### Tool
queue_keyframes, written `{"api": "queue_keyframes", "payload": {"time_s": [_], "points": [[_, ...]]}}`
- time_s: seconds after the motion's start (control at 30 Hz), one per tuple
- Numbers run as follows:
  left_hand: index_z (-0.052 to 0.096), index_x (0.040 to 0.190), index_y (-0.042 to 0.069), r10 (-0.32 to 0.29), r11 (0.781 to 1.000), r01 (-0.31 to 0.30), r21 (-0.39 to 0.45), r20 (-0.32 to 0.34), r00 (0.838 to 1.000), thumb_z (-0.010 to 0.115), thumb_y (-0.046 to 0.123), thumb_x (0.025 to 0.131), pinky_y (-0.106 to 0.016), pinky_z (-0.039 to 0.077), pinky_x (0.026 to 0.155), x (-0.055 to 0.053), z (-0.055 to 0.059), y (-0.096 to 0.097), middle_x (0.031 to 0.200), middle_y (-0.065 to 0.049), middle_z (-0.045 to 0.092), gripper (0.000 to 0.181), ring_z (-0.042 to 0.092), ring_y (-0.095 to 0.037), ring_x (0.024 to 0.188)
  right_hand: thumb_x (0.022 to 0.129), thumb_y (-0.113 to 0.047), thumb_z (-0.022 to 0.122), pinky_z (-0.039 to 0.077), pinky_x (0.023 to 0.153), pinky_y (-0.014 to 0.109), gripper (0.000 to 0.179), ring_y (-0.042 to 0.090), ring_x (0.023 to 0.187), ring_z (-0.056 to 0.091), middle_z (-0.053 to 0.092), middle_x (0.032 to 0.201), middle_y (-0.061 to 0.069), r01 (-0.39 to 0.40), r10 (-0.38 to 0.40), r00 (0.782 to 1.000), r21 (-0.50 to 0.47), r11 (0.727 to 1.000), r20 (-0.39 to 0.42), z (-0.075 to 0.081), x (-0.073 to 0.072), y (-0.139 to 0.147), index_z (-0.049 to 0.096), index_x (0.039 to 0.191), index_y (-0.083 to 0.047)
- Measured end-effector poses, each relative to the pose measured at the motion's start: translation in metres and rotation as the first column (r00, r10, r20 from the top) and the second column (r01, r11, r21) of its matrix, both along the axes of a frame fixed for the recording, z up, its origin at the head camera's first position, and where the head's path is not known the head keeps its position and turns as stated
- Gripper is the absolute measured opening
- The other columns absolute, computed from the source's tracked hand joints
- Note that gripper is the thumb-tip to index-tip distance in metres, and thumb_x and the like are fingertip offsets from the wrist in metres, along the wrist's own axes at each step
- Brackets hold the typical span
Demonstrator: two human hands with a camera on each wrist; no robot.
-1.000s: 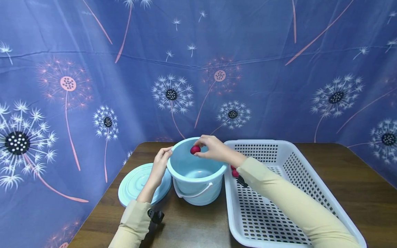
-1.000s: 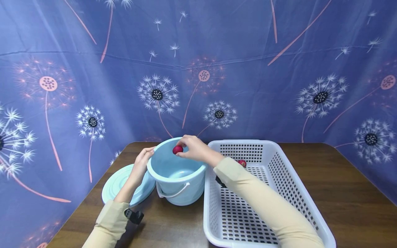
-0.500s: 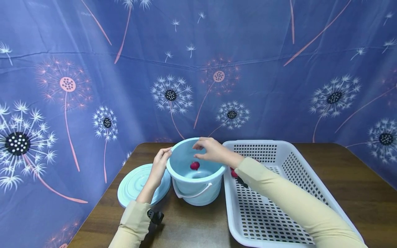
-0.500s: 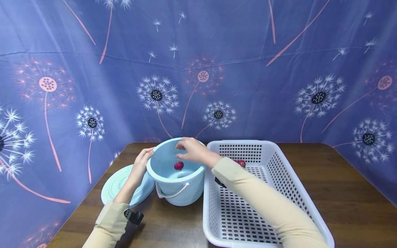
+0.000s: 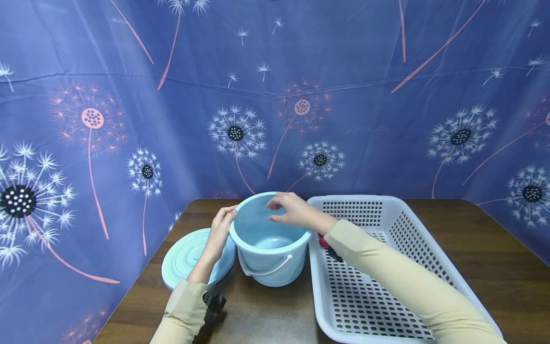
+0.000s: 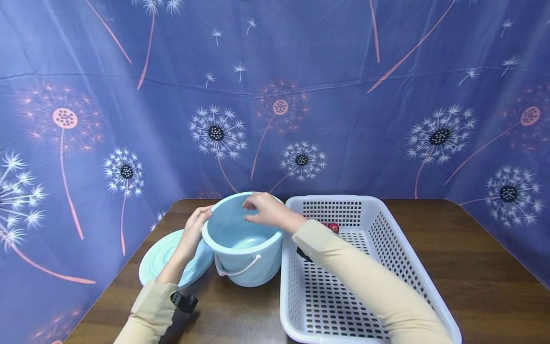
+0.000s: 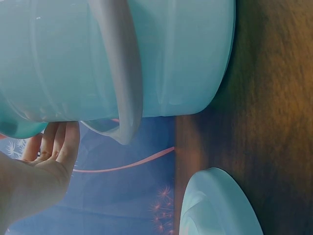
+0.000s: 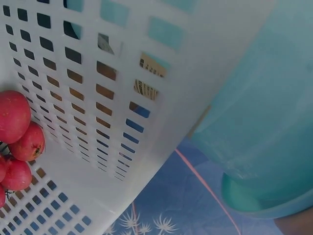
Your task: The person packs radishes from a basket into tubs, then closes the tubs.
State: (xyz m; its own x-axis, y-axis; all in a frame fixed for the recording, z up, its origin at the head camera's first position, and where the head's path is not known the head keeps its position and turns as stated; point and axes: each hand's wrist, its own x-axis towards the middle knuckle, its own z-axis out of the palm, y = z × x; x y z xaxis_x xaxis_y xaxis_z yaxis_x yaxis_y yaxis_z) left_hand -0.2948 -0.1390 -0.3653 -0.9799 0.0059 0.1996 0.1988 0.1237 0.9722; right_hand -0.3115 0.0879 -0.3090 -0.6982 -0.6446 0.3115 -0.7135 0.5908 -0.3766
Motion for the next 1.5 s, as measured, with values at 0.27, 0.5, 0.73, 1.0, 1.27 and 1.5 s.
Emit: {"api": "queue_keyframes", "payload": {"time_s": [0.27, 0.5, 0.73, 1.0, 1.27, 1.5], "points": [[0.049, 0.123, 0.0, 0.001, 1.0, -0.001, 0.022, 0.001, 1.0, 0.044, 0.023, 0.098, -0.038, 0.039, 0.097, -0.001, 0.0, -0.001, 0.136, -0.014, 0.05, 0.034, 0.047, -0.028, 0.125, 0.084, -0.02, 0.07, 0.05, 0.085, 0.032, 0.033, 0.021, 0.097, 0.061, 0.065, 0.105, 0.012, 0.002, -0.002, 1.0, 0.018, 1.0, 0.003, 0.0, 0.0, -0.001, 0.066, 0.112, -0.003], [0.05, 0.124, 0.001, 0.001, 1.0, -0.001, 0.02, 0.005, 1.0, 0.044, 0.024, 0.098, -0.032, 0.041, 0.092, 0.0, 0.0, 0.0, 0.136, -0.014, 0.05, 0.035, 0.049, -0.028, 0.122, 0.083, -0.018, 0.071, 0.051, 0.084, 0.034, 0.031, 0.023, 0.096, 0.063, 0.066, 0.104, 0.013, -0.002, 0.001, 0.999, -0.024, 1.0, -0.034, 0.001, 0.0, 0.001, 0.066, 0.11, -0.003], [0.05, 0.124, 0.001, 0.005, 1.0, -0.005, 0.013, 0.003, 1.0, 0.044, 0.023, 0.098, -0.027, 0.042, 0.087, 0.002, 0.0, 0.003, 0.135, -0.013, 0.051, 0.035, 0.05, -0.026, 0.12, 0.084, -0.016, 0.07, 0.052, 0.082, 0.032, 0.029, 0.024, 0.094, 0.063, 0.065, 0.1, 0.013, -0.015, 0.011, 0.999, -0.086, 0.996, -0.051, 0.004, 0.003, 0.009, 0.067, 0.109, -0.002], [0.049, 0.126, 0.001, -0.005, 1.0, 0.005, 0.004, 0.013, 1.0, 0.043, 0.025, 0.098, -0.027, 0.041, 0.088, 0.003, 0.001, -0.001, 0.137, -0.012, 0.049, 0.037, 0.047, -0.026, 0.122, 0.085, -0.016, 0.07, 0.052, 0.082, 0.034, 0.026, 0.023, 0.094, 0.062, 0.066, 0.101, 0.011, 0.023, -0.032, 0.997, -0.131, 0.991, -0.07, 0.008, 0.004, 0.027, 0.067, 0.107, -0.003], [0.046, 0.127, 0.001, -0.015, 1.0, 0.015, -0.016, 0.034, 0.999, 0.041, 0.026, 0.099, -0.036, 0.041, 0.094, 0.006, -0.001, -0.002, 0.139, -0.013, 0.046, 0.038, 0.045, -0.027, 0.125, 0.085, -0.017, 0.069, 0.052, 0.078, 0.031, 0.025, 0.018, 0.092, 0.063, 0.065, 0.101, 0.007, 0.101, -0.11, 0.992, -0.138, 0.985, -0.064, 0.008, 0.01, 0.056, 0.068, 0.107, -0.006], [0.045, 0.128, 0.001, -0.022, 1.0, 0.023, -0.016, 0.034, 0.999, 0.04, 0.027, 0.099, -0.036, 0.04, 0.094, 0.004, 0.002, -0.002, 0.14, -0.012, 0.046, 0.039, 0.045, -0.025, 0.124, 0.087, -0.016, 0.066, 0.052, 0.084, 0.036, 0.02, 0.021, 0.095, 0.063, 0.066, 0.102, 0.006, 0.165, -0.174, 0.983, -0.144, 0.976, -0.056, 0.009, 0.012, 0.078, 0.068, 0.105, -0.007]]}}
